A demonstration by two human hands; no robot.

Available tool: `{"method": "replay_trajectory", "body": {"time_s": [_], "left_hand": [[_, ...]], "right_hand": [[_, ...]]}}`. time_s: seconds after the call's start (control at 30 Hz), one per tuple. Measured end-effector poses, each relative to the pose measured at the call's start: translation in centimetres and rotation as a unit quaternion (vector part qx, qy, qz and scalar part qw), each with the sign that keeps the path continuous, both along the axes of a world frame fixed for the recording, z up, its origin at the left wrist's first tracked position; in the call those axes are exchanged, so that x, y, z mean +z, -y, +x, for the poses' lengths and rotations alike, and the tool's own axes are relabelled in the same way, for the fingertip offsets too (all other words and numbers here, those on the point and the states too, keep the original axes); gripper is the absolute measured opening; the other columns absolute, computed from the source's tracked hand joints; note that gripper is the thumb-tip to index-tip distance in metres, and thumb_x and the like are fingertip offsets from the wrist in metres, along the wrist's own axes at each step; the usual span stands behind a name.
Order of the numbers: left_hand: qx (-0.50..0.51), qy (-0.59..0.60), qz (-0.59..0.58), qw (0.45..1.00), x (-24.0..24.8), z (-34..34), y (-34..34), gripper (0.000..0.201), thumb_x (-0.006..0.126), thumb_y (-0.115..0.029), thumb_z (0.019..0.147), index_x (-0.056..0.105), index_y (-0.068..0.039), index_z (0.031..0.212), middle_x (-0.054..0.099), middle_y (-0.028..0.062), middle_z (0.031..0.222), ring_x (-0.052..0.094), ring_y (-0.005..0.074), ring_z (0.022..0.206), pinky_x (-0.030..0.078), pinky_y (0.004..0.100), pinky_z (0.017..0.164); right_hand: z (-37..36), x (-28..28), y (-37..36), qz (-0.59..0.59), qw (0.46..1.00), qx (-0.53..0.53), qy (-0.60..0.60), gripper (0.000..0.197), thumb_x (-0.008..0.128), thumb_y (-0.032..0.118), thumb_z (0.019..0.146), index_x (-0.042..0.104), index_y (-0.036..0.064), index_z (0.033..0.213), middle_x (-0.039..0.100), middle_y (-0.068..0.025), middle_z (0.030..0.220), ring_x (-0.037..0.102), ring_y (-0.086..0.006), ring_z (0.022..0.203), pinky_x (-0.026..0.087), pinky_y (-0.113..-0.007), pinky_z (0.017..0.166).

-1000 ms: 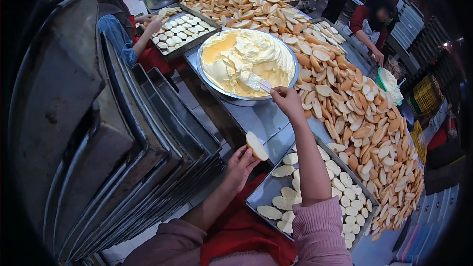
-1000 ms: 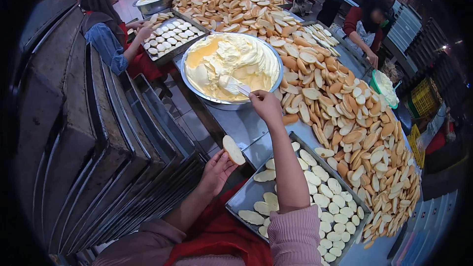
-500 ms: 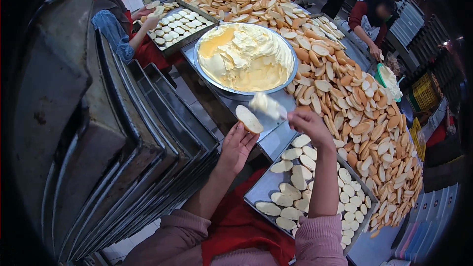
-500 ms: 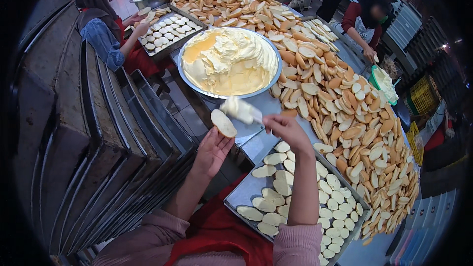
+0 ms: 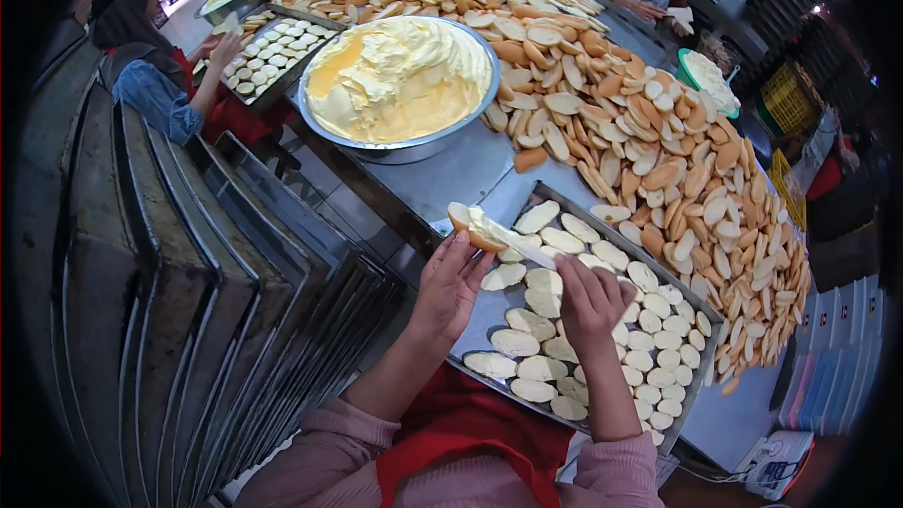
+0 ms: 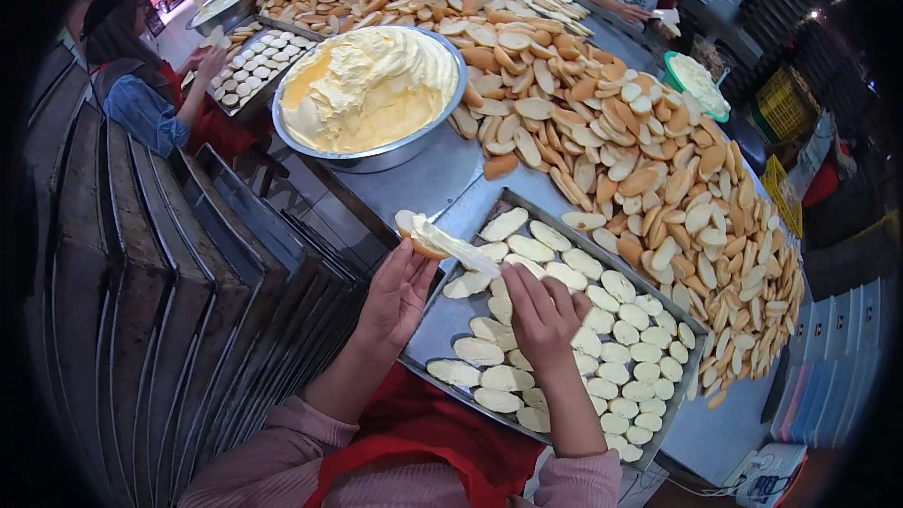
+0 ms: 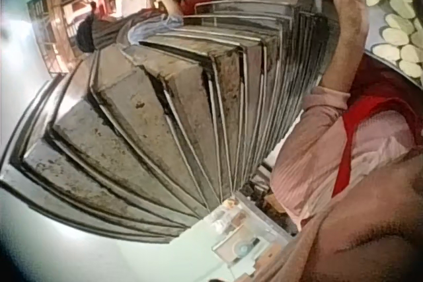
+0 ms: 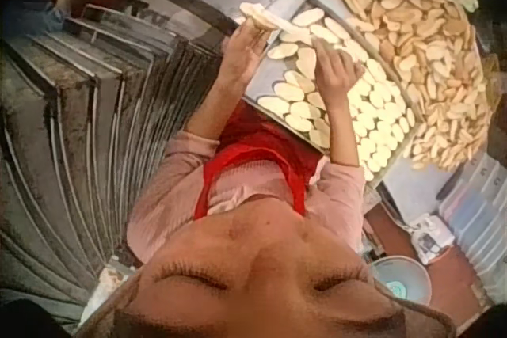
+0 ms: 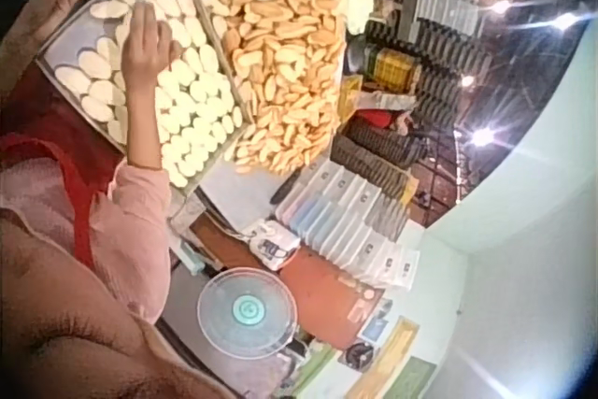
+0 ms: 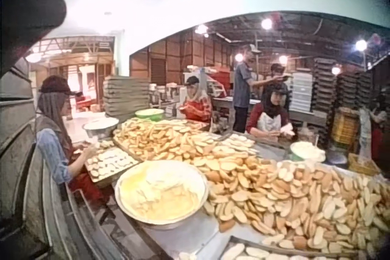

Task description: The person spreads a yellow cream onto small, oval-shaped bread slices using a plastic spatula. They pick up each slice from a large pile, apply the cream to one side, and place the slice onto a metal baking tray. The person repeats this process continuously, filling the tray with cream-topped slices.

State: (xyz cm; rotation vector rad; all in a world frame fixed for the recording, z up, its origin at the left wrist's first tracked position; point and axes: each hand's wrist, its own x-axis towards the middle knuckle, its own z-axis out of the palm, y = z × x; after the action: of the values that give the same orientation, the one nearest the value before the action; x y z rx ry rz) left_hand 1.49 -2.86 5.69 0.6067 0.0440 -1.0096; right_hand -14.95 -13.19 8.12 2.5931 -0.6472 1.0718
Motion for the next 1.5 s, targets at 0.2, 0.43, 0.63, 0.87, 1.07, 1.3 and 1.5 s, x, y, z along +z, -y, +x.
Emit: {"method": "replay_trajectory", "body": {"time_s": [0.2,0.43,0.63,0.87,1.07,1.3,1.5], "left_hand": [[-0.090,-0.018,0.017,0.996,0.4,-2.2,0.5,0.036,0.055,-0.021,0.093,0.046,-0.003,0.123,0.056,0.0092,0.115,0.056,0.0179,0.107,0.048,0.0303,0.094],[-0.230,0.048,0.023,0.972,-0.9,-6.4,1.2,0.047,0.058,-0.019,0.092,0.038,-0.009,0.133,0.054,0.0089,0.119,0.057,0.0175,0.104,0.050,0.0330,0.088],[-0.439,0.104,0.030,0.892,-1.0,-5.8,-0.9,0.047,0.058,-0.018,0.092,0.041,-0.006,0.133,0.055,0.0092,0.120,0.058,0.0187,0.104,0.051,0.0369,0.086],[-0.333,0.065,0.031,0.940,-1.3,-5.5,-0.9,0.041,0.051,-0.021,0.095,0.041,-0.005,0.132,0.059,0.0074,0.114,0.062,0.0141,0.097,0.054,0.0279,0.080],[-0.282,0.077,0.108,0.950,-2.4,-5.6,-0.8,0.041,0.051,-0.022,0.096,0.041,-0.004,0.131,0.058,0.0071,0.116,0.061,0.0140,0.100,0.053,0.0262,0.083],[-0.323,0.060,0.087,0.941,-1.5,-6.1,-1.0,0.038,0.054,-0.019,0.094,0.044,-0.006,0.128,0.060,0.0068,0.110,0.063,0.0137,0.093,0.055,0.0268,0.078],[-0.339,0.079,0.088,0.933,-1.6,-6.2,-1.5,0.040,0.054,-0.018,0.094,0.042,-0.005,0.130,0.059,0.0072,0.111,0.063,0.0139,0.093,0.055,0.0285,0.078]], "right_hand": [[-8.0,1.4,-0.9,0.112,0.991,-0.061,0.048,0.019,0.065,0.005,0.077,0.069,0.0113,0.094,0.067,0.0011,0.086,0.054,-0.0123,0.066,0.032,-0.027,0.073],[-10.7,1.2,-1.4,0.541,0.835,0.005,0.097,0.017,0.065,0.014,0.085,0.067,0.0000,0.095,0.066,-0.0092,0.075,0.057,-0.0136,0.059,0.043,-0.027,0.057],[-10.1,-0.3,1.2,0.595,0.785,-0.050,0.166,0.028,0.060,0.022,0.091,0.064,-0.0014,0.105,0.061,-0.0033,0.072,0.048,-0.0065,0.058,0.040,-0.023,0.053],[-11.4,-1.6,0.5,0.690,0.715,0.063,0.096,0.031,0.055,0.029,0.094,0.064,0.0009,0.104,0.061,-0.0047,0.072,0.049,-0.0086,0.059,0.040,-0.026,0.051],[-12.9,-0.4,-1.5,0.667,0.731,0.143,-0.020,0.026,0.056,0.027,0.093,0.065,0.0038,0.099,0.060,-0.0063,0.071,0.049,-0.0124,0.059,0.040,-0.027,0.053],[-13.7,-0.3,-1.0,0.736,0.667,0.099,0.056,0.032,0.050,0.027,0.096,0.066,-0.0007,0.098,0.058,-0.0008,0.071,0.045,-0.0072,0.065,0.040,-0.024,0.060],[-12.3,-1.5,-0.4,0.728,0.681,0.068,0.029,0.032,0.050,0.029,0.096,0.067,0.0016,0.099,0.054,-0.0010,0.070,0.043,-0.0068,0.064,0.037,-0.024,0.058]]}}
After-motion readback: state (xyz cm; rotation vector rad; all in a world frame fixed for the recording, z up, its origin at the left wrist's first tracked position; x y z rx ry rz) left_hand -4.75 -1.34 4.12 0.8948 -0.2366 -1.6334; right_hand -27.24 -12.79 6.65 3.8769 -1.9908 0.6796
